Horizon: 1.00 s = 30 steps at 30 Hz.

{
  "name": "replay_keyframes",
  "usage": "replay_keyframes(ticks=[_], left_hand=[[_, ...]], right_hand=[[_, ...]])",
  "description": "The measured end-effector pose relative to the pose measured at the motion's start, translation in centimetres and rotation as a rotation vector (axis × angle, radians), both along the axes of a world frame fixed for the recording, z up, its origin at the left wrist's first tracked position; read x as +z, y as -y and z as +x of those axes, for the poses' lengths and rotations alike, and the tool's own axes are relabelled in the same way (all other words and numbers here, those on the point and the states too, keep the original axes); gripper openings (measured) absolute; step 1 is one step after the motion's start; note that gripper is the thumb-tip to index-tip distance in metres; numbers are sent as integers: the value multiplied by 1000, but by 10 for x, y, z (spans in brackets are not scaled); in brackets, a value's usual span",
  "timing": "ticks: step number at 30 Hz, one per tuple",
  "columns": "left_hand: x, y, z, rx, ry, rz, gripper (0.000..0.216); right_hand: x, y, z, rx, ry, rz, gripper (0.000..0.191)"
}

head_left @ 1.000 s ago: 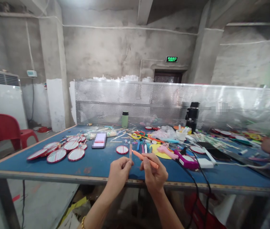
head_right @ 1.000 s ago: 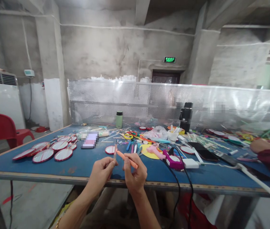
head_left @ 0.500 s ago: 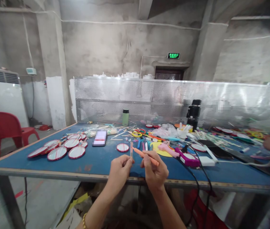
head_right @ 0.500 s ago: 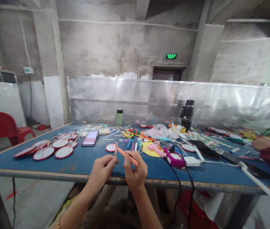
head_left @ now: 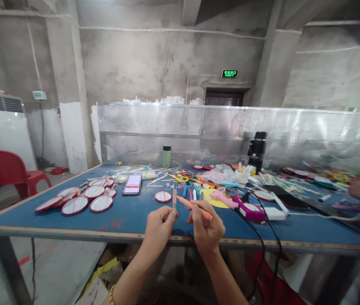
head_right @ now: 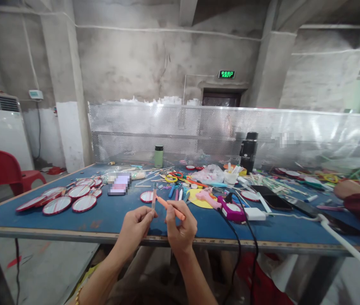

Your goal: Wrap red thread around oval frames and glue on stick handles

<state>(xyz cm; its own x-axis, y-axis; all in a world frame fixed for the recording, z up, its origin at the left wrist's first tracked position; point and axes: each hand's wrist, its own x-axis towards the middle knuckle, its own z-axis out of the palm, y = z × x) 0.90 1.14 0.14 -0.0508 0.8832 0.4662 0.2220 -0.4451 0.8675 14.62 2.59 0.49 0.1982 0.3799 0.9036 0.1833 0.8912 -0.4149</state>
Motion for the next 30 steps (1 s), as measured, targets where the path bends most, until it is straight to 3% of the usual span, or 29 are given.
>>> replay_keyframes(ticks=[25, 30], left_hand=[[-2, -3, 0, -5, 14, 9, 28], [0, -2, 0, -15, 21, 11, 28]], right_hand=[[3, 1, -1, 5, 57, 25, 16], [-1, -1, -1, -6, -21, 11, 13]])
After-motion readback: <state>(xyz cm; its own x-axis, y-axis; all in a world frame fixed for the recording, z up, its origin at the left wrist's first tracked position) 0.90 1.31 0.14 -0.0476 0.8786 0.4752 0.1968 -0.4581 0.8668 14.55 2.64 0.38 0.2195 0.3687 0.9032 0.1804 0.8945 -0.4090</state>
